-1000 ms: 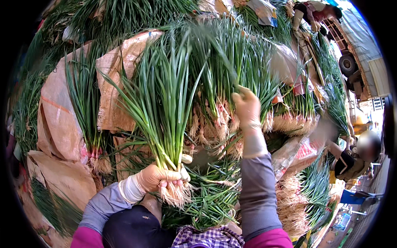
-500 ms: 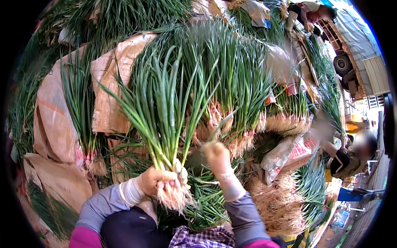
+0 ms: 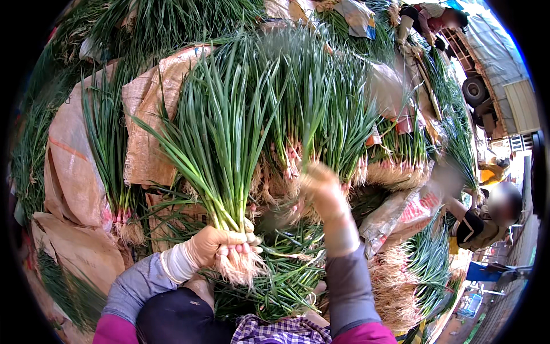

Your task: The person cleans bunches of green onions by hand, peeling away outer layers and stripping off roots while sitting on the ground among large piles of produce.

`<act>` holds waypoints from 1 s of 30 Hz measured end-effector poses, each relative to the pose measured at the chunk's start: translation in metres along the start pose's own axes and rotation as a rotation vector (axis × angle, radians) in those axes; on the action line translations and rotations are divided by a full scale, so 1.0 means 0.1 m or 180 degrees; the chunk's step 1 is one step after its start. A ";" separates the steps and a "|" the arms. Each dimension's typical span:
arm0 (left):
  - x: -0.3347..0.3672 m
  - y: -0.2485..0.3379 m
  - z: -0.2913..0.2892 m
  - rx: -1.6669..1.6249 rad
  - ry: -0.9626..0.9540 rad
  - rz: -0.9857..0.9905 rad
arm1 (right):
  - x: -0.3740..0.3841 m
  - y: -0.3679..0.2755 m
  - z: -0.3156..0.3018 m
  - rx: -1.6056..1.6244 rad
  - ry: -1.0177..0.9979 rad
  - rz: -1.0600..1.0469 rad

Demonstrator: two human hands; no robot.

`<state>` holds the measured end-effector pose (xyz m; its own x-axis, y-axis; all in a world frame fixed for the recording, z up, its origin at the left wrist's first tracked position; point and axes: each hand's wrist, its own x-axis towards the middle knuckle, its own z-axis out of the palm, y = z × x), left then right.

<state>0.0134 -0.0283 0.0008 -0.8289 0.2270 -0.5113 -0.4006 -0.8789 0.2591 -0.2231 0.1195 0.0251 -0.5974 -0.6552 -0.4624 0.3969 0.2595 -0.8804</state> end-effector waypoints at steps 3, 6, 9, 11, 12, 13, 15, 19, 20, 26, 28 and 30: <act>0.11 -0.03 0.10 0.0182 -0.0016 -0.0402 | -0.56 0.44 0.39 -0.0476 -0.0178 0.0209; 0.18 -0.17 -0.03 0.0614 0.0102 -0.0512 | -0.75 0.62 0.73 -0.2041 0.0275 0.0001; 0.22 -0.20 -0.07 0.0710 0.0182 -0.0568 | -0.73 0.59 0.79 -0.2535 0.0482 -0.0563; 0.19 -0.19 0.03 0.0467 0.0228 -0.0371 | -0.70 0.54 0.78 -0.1159 0.0271 0.0086; 0.16 -0.19 0.05 0.0336 0.0279 -0.0278 | -0.68 0.50 0.79 0.0161 -0.0002 0.0802; 0.15 -0.17 0.02 -0.0229 -0.0113 -0.0318 | -0.65 0.61 0.87 0.0390 0.0399 0.0058; 0.05 -0.15 0.10 -0.0236 -0.1016 0.0243 | -0.63 0.61 0.78 -0.0109 0.0574 0.0109; -0.01 -0.05 0.13 -0.0249 -0.0684 0.0319 | -0.68 0.53 0.17 -0.3456 -0.0722 0.0054; 0.03 -0.05 0.09 -0.0198 -0.0338 0.0341 | -0.61 0.47 -0.06 -0.3369 0.0384 -0.0055; 0.05 -0.06 0.08 -0.0533 -0.0695 0.0253 | -0.06 0.03 -0.94 -0.3565 0.1939 0.0220; -0.07 0.03 0.14 -0.0615 -0.0955 0.0282 | -0.25 -0.35 -0.83 -0.1690 0.2191 -0.0025; -0.15 0.05 0.13 -0.0761 -0.0910 0.0419 | -0.50 -0.51 -0.82 -0.0582 0.1825 -0.1048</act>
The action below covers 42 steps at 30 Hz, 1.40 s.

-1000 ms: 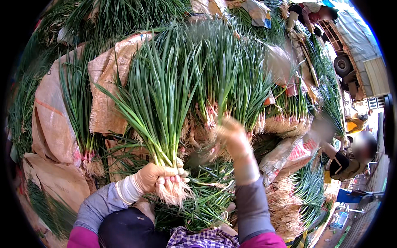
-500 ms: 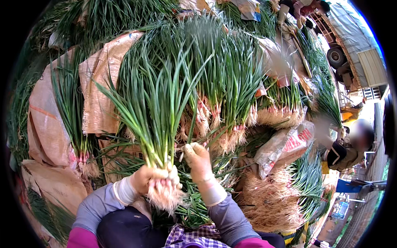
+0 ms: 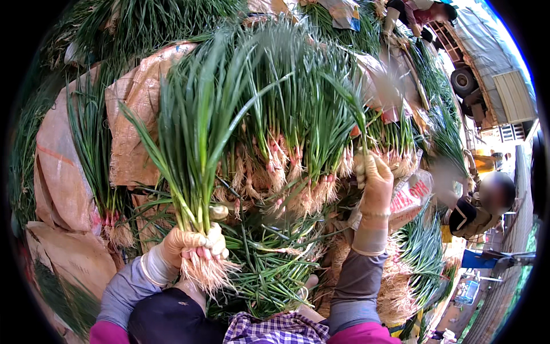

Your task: The person cleans bunches of green onions by hand, peeling away outer layers and stripping off roots while sitting on the ground among large piles of produce.

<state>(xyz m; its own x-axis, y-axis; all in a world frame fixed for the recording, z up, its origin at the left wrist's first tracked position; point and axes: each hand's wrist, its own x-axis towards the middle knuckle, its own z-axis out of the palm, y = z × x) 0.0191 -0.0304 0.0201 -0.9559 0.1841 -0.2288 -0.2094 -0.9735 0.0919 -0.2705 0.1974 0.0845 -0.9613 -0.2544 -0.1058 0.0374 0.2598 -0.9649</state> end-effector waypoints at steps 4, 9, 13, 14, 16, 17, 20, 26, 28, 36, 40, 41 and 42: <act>0.01 -0.01 -0.07 0.0753 0.0600 -0.0057 | -0.52 0.11 0.19 -0.1155 -0.1283 0.0572; 0.11 -0.20 -0.26 0.0652 0.0721 -0.0652 | -1.22 0.46 0.56 -0.0130 -0.1419 0.1236; 0.15 -0.27 -0.24 0.1224 0.0829 -0.0856 | -1.57 0.65 0.96 -0.0125 -0.1879 0.0925; 0.15 -0.30 -0.38 0.1150 0.0748 -0.0974 | -1.60 0.68 1.01 0.0275 -0.1933 0.1300; 0.13 -0.31 -0.40 0.1055 0.0880 -0.0921 | -1.49 0.65 1.06 0.1155 -0.2228 0.2136; 0.11 -0.30 -0.37 0.1006 0.0829 -0.0872 | -1.47 0.61 1.12 0.1496 -0.1942 0.2187; 0.13 -0.31 -0.31 0.0705 0.0697 -0.0795 | -1.44 0.69 1.23 0.2028 -0.1496 0.2217; 0.15 -0.32 -0.34 0.0100 0.0603 -0.0787 | -1.56 0.83 1.42 0.1591 -0.0367 0.1290; 0.11 -0.30 -0.30 -0.0084 0.0464 -0.0644 | -1.34 0.78 1.39 0.1183 0.0053 0.1392; 0.06 -0.29 -0.27 0.0524 0.0906 -0.0987 | -1.15 0.45 1.13 0.0228 -0.1888 0.1402; 0.05 -0.12 -0.14 0.1169 0.1172 -0.0905 | -0.76 0.62 1.22 -0.2342 -0.0926 -0.0297; 0.00 -0.11 -0.19 0.0895 0.0950 -0.0418 | -0.67 0.63 1.14 -0.3168 -0.0766 -0.1316; -0.01 0.01 -0.01 0.1017 0.0711 -0.0106 | -0.59 0.69 1.08 -0.3775 -0.1520 -0.0611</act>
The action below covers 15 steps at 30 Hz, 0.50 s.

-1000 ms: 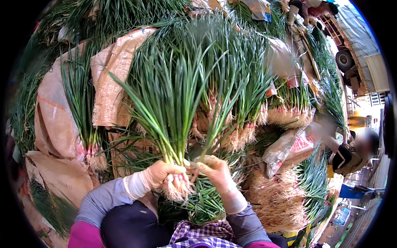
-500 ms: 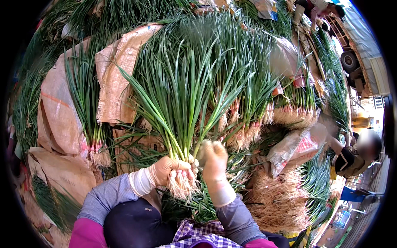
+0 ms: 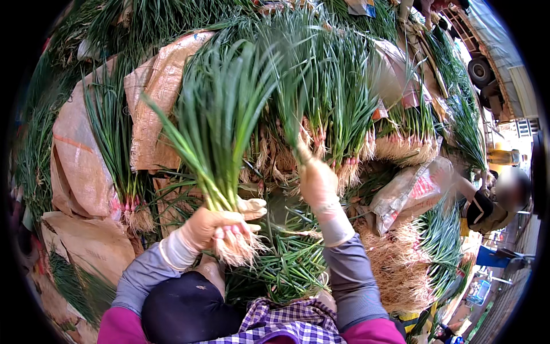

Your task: The person cleans bunches of green onions by hand, peeling away outer layers and stripping off roots while sitting on the ground among large piles of produce.

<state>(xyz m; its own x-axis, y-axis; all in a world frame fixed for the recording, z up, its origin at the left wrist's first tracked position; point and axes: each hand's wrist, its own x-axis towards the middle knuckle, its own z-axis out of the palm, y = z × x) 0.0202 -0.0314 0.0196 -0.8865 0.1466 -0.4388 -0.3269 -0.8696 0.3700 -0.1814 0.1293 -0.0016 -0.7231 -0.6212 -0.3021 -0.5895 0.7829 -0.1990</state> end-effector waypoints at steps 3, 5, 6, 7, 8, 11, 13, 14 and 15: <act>-0.18 0.18 0.00 -0.0062 -0.0063 0.0468 | -0.39 0.05 0.46 -0.1384 -0.0390 -0.1218; -0.19 0.23 -0.01 0.0107 -0.0006 0.0479 | -0.68 0.24 1.00 -0.1019 -0.0636 -0.1260; -0.19 0.25 0.02 0.0187 0.0039 0.0432 | -0.80 0.36 1.26 -0.0910 -0.0490 -0.1223; -0.19 0.26 0.02 0.0236 0.0074 0.0433 | -0.91 0.23 1.31 -0.1196 -0.0609 -0.1360; -0.19 0.25 0.04 0.0283 0.0101 0.0433 | -1.01 0.07 1.37 -0.1599 -0.1606 -0.1308; -0.17 0.21 0.04 0.0453 -0.0232 0.0558 | -1.67 -0.04 1.45 -0.0716 -0.2695 -0.2216; -0.22 0.28 0.11 0.0798 -0.0143 0.0417 | -1.87 0.04 1.27 0.0006 -0.3103 -0.2145; -0.17 0.25 0.09 0.0665 -0.0288 0.0542 | -1.84 0.09 1.23 0.0068 -0.3208 -0.2021; -0.09 0.22 0.10 0.0738 -0.0402 0.0601 | -1.67 0.06 1.07 0.0189 -0.3564 -0.1597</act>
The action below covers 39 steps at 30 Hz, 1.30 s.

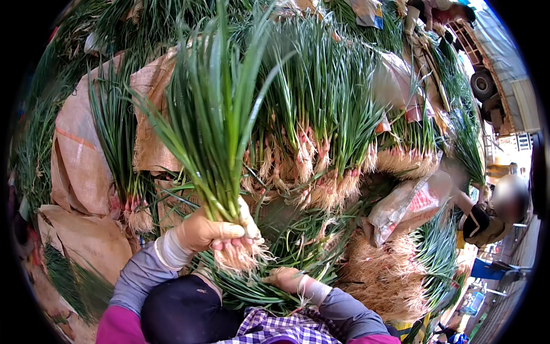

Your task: The person cleans bunches of green onions by hand, peeling away outer layers and stripping off roots while sitting on the ground among large piles of produce.

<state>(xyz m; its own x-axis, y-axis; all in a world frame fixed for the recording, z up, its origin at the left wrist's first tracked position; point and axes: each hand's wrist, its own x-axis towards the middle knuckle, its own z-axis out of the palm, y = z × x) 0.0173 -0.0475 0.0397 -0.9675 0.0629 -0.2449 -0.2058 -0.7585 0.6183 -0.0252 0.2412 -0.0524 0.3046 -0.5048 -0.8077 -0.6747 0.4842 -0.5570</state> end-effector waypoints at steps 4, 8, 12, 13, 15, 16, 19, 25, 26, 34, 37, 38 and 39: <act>0.17 -0.08 -0.13 -0.0001 0.0639 -0.0564 | -0.05 0.21 -0.97 -0.0286 0.0742 0.0743; 0.19 -0.29 -0.20 -0.0745 0.1252 -0.1021 | -0.16 0.13 -2.16 -0.0317 0.4733 0.1011; 0.16 -0.24 -0.06 -0.0725 0.0951 -0.1028 | -0.05 0.15 -2.93 -0.0440 0.3578 0.2477; 0.07 -0.17 -0.05 -0.0756 0.0848 -0.0941 | -0.13 0.15 -3.02 -0.0203 0.3484 0.2393; -0.04 -0.09 -0.12 -0.0489 0.0515 -0.0765 | -0.53 0.34 -2.98 0.0524 0.4739 0.1717; 0.01 -0.12 -0.10 -0.0650 0.0442 -0.0761 | -0.82 0.59 -2.93 0.0792 0.5362 0.1330; 0.02 -0.16 -0.11 -0.0984 0.0639 -0.0867 | -1.04 0.73 -2.80 0.0685 0.4202 0.2758; 0.05 -0.35 -0.13 -0.1295 0.0648 -0.0874 | -0.96 0.59 -2.33 0.0217 0.4988 0.1545; 0.05 -0.39 -0.13 -0.1362 0.0652 -0.0874 | -0.93 0.57 -2.26 0.1325 0.4863 0.1351; 0.17 -0.49 -0.08 -0.0669 0.0538 -0.1248 | -0.47 -0.23 -1.67 0.2927 0.3769 0.0239; 0.21 -0.58 -0.18 -0.0520 0.0402 -0.1540 | -0.21 -0.60 -1.51 0.0749 0.3991 0.0756; 0.19 -0.69 -0.21 -0.0733 0.0505 -0.1261 | -0.13 -0.56 -1.50 0.0915 0.4361 0.0576; 0.19 -0.68 -0.20 -0.1020 0.0487 -0.1170 | -0.08 -0.44 -1.49 0.1062 0.4736 0.0395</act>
<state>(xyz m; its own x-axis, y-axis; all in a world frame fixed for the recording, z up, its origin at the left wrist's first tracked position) 0.0160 -0.0076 -0.0214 -0.8022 0.2854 -0.5244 -0.4498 -0.8665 0.2166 -0.0977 0.1170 0.0072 -0.8075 -0.5882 -0.0440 -0.4050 0.6072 -0.6836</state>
